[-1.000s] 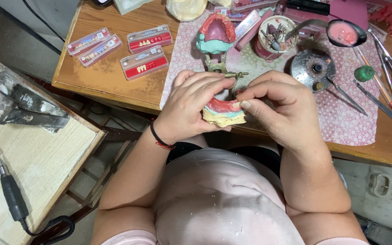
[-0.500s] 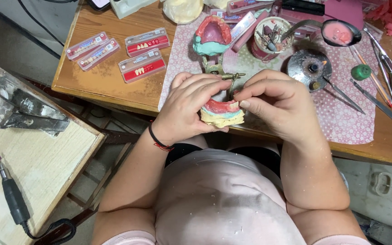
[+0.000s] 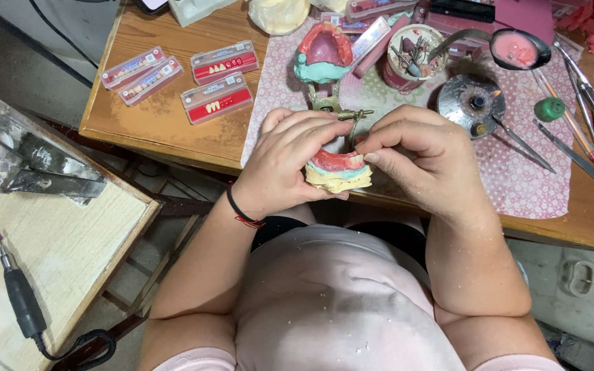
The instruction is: The person works on a dental cast mounted on an articulator, using a metal tool to apply and shape pink wax material onto the gum area. They repeatedly pick up wax from a heated spoon and smooth it onto the model, occasionally using a spray bottle to moisten the surface.
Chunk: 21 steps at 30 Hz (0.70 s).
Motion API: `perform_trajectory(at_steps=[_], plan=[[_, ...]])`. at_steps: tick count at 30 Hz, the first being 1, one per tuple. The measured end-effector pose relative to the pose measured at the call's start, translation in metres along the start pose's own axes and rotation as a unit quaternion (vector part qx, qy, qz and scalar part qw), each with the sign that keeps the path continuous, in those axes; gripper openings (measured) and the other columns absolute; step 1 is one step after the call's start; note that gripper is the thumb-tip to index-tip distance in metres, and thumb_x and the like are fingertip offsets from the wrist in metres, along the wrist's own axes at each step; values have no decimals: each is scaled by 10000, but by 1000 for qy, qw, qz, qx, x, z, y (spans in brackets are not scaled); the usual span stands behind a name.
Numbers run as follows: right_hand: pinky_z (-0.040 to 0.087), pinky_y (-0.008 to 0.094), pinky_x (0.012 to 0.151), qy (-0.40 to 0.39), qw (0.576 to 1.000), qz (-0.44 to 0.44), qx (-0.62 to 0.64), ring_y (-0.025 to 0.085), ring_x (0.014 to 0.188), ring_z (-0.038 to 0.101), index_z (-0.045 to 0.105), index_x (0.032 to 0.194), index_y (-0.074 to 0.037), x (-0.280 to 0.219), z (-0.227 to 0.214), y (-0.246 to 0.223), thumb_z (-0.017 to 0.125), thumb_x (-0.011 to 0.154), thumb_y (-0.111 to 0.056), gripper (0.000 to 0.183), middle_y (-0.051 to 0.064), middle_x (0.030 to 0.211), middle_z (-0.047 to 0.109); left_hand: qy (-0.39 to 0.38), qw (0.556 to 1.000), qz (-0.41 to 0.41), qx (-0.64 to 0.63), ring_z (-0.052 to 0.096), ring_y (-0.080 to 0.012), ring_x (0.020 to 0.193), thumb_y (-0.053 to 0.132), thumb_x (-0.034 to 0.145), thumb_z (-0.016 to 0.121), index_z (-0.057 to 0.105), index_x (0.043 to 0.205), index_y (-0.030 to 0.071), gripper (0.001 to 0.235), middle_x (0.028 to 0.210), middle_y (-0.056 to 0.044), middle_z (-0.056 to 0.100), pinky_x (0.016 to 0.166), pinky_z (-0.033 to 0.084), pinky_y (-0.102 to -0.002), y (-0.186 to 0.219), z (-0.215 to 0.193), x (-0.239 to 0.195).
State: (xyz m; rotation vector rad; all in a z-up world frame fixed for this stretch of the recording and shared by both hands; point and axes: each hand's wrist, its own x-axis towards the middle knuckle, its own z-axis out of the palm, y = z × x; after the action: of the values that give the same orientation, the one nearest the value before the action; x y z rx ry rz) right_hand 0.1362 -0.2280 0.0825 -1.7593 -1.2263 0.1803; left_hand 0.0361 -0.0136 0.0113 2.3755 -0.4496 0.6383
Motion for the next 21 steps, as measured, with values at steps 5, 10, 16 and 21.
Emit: perform_trajectory(at_steps=[5, 10, 16, 21], plan=[[533, 311, 830, 1, 1000, -7, -5, 211, 888, 679, 751, 1003, -23, 0, 0, -1, 670, 1028, -107, 119, 120, 985, 696, 2, 1000, -1, 2, 618, -289, 1331, 637, 848, 810, 585, 1407, 106, 804, 1365, -85, 693, 1049, 362, -413, 1, 0, 0], [529, 309, 837, -6, 1000, -10, -8, 208, 883, 681, 758, 1002, -25, 2, -2, -3, 670, 1027, -109, 124, 119, 981, 693, -1, 1000, 2, 3, 619, -294, 1328, 686, 835, 768, 581, 1409, 105, 838, 1364, -83, 693, 1052, 358, -418, 0, 0, 1], [531, 303, 826, -14, 1000, 1, -11, 194, 896, 672, 778, 1021, -46, 2, -4, -1, 695, 1011, -118, 110, 96, 982, 701, 0, 1000, 2, 3, 614, -289, 1323, 629, 850, 818, 575, 1420, 112, 807, 1353, -89, 689, 1037, 352, -415, -1, 1, -1], [528, 296, 851, -7, 999, 38, 15, 190, 900, 678, 767, 1028, -39, 1, -4, 5, 704, 1002, -121, 107, 99, 980, 705, -1, 1000, 3, 5, 621, -284, 1331, 736, 821, 707, 581, 1422, 104, 881, 1375, -87, 693, 1049, 353, -410, -1, 0, 0]])
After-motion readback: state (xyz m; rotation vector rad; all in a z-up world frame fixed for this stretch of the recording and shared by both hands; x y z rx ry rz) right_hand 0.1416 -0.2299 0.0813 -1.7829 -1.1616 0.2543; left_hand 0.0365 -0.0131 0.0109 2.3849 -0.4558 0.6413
